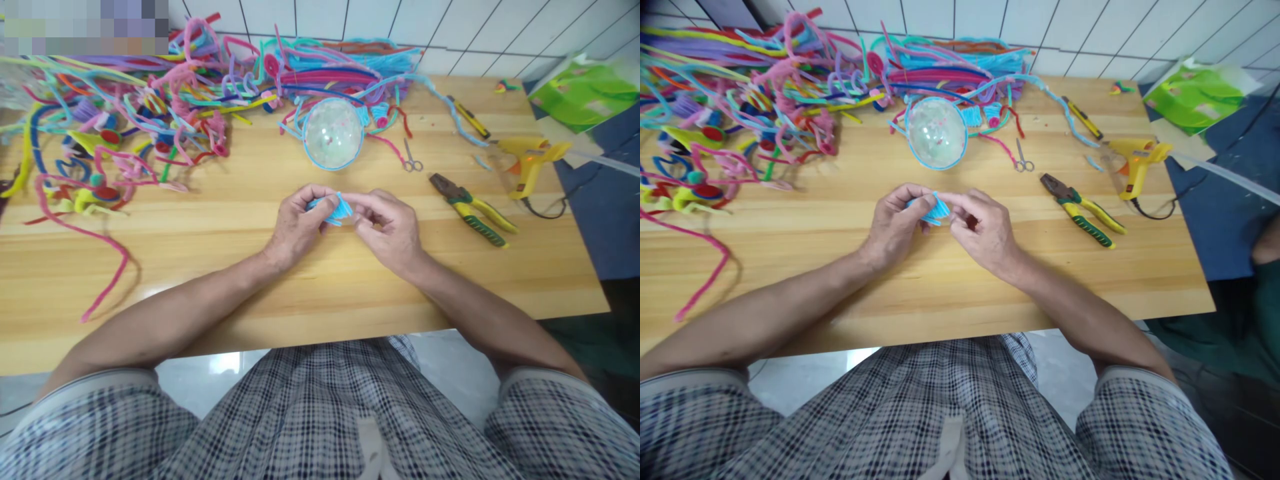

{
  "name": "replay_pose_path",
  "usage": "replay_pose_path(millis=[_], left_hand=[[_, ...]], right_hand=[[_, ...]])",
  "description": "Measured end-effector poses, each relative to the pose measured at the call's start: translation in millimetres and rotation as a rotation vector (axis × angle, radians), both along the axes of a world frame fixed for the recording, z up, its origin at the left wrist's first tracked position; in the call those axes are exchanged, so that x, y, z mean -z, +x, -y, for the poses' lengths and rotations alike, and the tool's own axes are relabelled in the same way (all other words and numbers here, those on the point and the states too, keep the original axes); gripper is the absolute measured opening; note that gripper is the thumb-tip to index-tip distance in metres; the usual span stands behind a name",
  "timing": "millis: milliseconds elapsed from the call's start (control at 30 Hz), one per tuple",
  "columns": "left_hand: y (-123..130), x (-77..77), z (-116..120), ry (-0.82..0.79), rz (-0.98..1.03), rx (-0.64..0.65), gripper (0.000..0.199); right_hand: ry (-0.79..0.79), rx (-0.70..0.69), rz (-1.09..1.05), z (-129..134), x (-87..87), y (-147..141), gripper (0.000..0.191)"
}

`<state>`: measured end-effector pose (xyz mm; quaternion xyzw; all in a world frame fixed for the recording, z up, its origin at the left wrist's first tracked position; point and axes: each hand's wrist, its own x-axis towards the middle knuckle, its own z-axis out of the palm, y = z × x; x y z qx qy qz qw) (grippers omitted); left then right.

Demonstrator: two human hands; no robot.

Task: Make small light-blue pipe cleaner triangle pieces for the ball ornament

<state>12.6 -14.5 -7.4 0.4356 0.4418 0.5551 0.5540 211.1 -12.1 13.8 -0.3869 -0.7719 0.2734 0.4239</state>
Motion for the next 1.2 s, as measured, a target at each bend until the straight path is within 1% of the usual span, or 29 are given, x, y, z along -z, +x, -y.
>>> replay_pose_path(millis=[233,367,433,533,633,700,767,867,967,1100,1133,1200], left_hand=[[1,-2.4,2,-0.024,0.031,-0.006,0.042],[2,-2.9,2,-0.042,0.049,-0.008,0.043],[2,-4.1,2,-0.039,0.05,-0.007,0.042],[3,-5.8,1,-0.024,0.057,-0.009,0.043],[3,-5.6,0,-0.01,0.046,-0.014,0.046],[4,-5.0,1,0.006,0.019,-0.018,0.045],[4,-5.6,3,0.046,-0.037,-0.036,0.041],[3,-9.3,7,0.174,-0.169,-0.069,0.032],[2,-14.1,10,0.297,-0.244,-0.066,0.023],[1,-17.3,12,0.31,-0.219,-0.025,0.017],[1,-17.6,12,0.303,-0.214,-0.012,0.016],[2,-18.2,12,0.305,-0.208,0.005,0.013]], right_hand=[[0.154,-0.017,-0.02,0,10.0,-2,0.049],[0.166,-0.004,0.024,0,9.8,-2,0.046],[0.123,0.015,0.028,2,6.7,-2,0.04],[-0.033,0.028,-0.06,4,3.3,-4,0.034],[-0.202,0.02,-0.145,3,4.7,-4,0.03],[-0.248,0.017,-0.159,1,7.1,-4,0.029],[-0.201,0.038,-0.148,1,9.6,-3,0.035],[-0.035,0.067,-0.094,4,13.4,-3,0.052],[0.053,0.038,-0.045,7,17.6,-3,0.055],[0.044,0.004,0.033,8,20.6,-1,0.051],[0.046,-0.006,0.053,8,20.6,0,0.052],[0.092,-0.013,0.077,8,19.8,1,0.062]])
